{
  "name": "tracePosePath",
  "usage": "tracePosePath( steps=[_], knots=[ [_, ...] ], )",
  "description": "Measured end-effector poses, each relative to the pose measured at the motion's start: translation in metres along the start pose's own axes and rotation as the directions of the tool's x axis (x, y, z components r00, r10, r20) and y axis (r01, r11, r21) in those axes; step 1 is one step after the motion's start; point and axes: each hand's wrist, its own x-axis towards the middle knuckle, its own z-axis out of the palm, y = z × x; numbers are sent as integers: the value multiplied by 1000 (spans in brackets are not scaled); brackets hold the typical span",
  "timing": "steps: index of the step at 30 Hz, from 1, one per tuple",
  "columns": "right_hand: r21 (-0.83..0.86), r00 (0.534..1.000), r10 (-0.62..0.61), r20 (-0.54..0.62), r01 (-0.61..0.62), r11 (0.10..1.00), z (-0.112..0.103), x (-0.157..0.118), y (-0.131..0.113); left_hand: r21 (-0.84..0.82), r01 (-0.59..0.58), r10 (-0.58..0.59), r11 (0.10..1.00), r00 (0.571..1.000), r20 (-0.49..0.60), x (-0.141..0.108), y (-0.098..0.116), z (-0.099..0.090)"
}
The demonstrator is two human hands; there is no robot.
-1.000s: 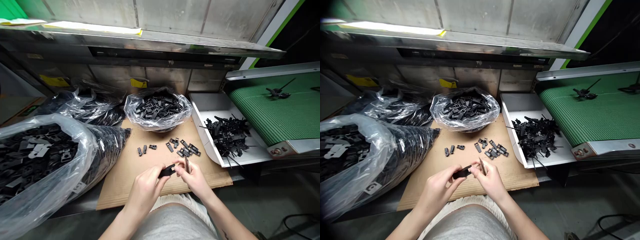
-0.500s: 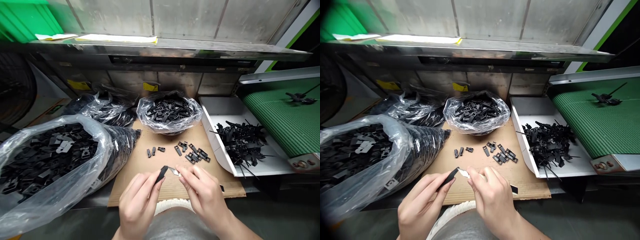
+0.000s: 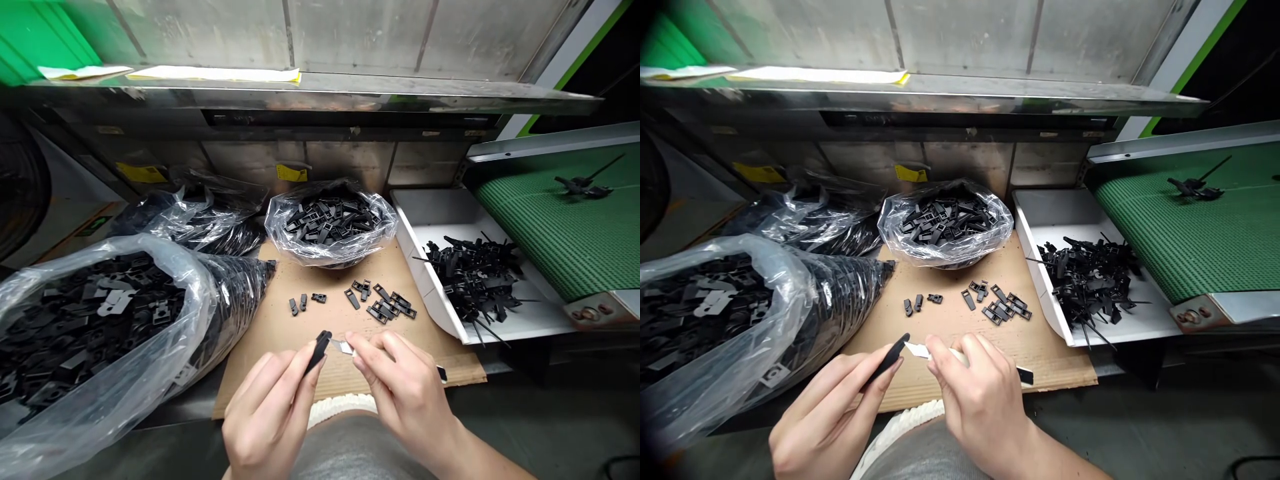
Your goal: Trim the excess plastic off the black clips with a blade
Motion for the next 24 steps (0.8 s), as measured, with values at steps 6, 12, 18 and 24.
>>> tracePosePath(
  steps=[6, 12, 18, 24],
  knots=[
    [4, 1000, -10, -8, 10, 1000, -1, 1, -1, -7, -4, 4, 1000, 1000, 9, 0, 0, -2],
    [7, 1000, 26, 17, -26, 1000, -1, 2, -6, -7, -14, 14, 1000, 1000, 6, -3, 0, 0],
    [-181, 982, 154, -107, -172, 968, -1, 8, 29, -39, -13, 13, 999, 1000, -4, -4, 4, -3],
    [293, 949, 315, 38, -311, 904, -7, 9, 31, -22, -18, 18, 1000, 1000, -2, -3, 3, -2]
  ],
)
